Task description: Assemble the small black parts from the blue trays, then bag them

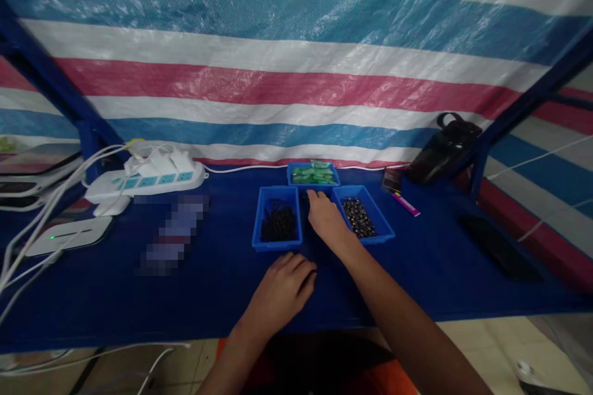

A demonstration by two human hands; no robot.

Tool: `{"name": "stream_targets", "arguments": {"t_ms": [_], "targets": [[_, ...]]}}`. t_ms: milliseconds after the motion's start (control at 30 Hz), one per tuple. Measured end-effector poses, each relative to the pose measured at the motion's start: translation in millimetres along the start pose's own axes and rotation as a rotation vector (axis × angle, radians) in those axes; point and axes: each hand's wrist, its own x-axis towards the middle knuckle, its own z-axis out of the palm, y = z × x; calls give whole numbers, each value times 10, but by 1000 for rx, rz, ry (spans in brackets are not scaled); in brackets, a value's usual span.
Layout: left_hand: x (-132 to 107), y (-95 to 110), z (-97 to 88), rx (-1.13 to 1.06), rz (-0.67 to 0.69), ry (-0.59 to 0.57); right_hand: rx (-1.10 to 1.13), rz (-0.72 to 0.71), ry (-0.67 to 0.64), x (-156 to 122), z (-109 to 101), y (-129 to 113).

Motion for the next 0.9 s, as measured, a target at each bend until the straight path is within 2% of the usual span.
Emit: {"name": "stream_targets", "arguments": {"t_ms": [100, 233, 433, 567, 667, 800, 900], "targets": [[-5, 4, -9, -8, 12, 1, -55, 21, -1, 65, 85, -51], [-10, 14, -20, -4, 10, 16, -117, -18, 12, 67, 138, -74], [-18, 24, -15, -16, 10, 38, -114, -51, 83, -50, 106, -78], [-19, 34, -9, -25, 14, 47, -17, -15, 178, -341, -3, -44], [-28, 42, 1, -24, 12, 65, 148, -119, 166, -710, 0, 50], [-48, 48, 24, -33, -3, 108, 392, -370, 105, -1145, 201, 245], [-55, 51, 35, -56, -28, 147, 558, -424, 161, -1277, 348, 359]]}}
